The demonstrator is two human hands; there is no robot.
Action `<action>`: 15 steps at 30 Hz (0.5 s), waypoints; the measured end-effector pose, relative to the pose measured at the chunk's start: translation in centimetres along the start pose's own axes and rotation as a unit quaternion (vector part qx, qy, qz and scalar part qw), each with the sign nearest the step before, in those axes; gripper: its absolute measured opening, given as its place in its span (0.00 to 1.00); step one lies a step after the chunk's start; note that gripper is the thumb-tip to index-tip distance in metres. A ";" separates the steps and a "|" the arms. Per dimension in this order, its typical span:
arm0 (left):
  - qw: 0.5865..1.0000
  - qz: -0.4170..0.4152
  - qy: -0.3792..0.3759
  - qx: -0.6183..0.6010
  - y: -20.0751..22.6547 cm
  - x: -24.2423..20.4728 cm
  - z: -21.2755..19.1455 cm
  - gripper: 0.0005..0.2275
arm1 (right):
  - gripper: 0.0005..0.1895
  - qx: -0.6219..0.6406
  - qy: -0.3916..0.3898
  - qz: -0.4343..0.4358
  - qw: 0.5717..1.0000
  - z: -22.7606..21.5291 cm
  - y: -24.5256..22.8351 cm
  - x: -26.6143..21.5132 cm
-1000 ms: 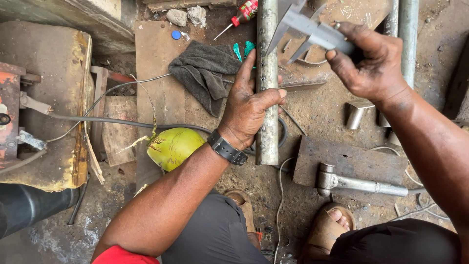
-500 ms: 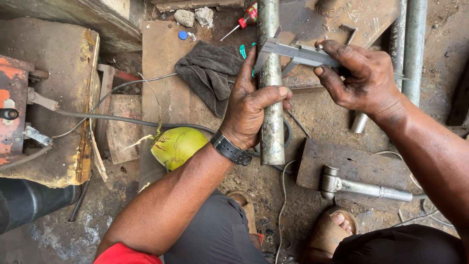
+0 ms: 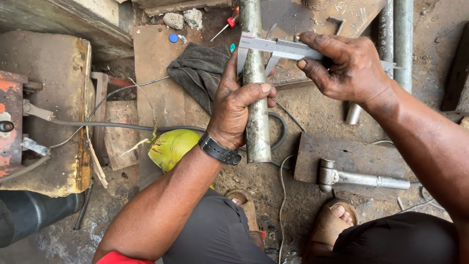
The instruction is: Measuring metal pipes with a vernier caliper and hammering them on a metal block to adjust their shape or fit.
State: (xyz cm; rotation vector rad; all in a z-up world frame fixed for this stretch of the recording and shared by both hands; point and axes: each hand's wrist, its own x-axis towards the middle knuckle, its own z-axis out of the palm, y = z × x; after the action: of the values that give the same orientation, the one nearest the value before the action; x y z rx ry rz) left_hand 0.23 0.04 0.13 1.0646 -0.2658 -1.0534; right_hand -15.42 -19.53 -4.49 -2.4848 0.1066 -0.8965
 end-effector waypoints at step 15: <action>1.000 -0.023 0.021 -0.004 -0.3 0.1 0.2 0.30 | 0.21 -0.016 -0.039 0.045 0.998 -0.3 0.2 -0.1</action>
State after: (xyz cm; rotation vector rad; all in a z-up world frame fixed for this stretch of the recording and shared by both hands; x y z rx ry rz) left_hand -0.02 -0.22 -0.08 1.0890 -0.2049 -1.0708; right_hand -15.69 -19.82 -4.50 -2.5200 0.2063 -0.7644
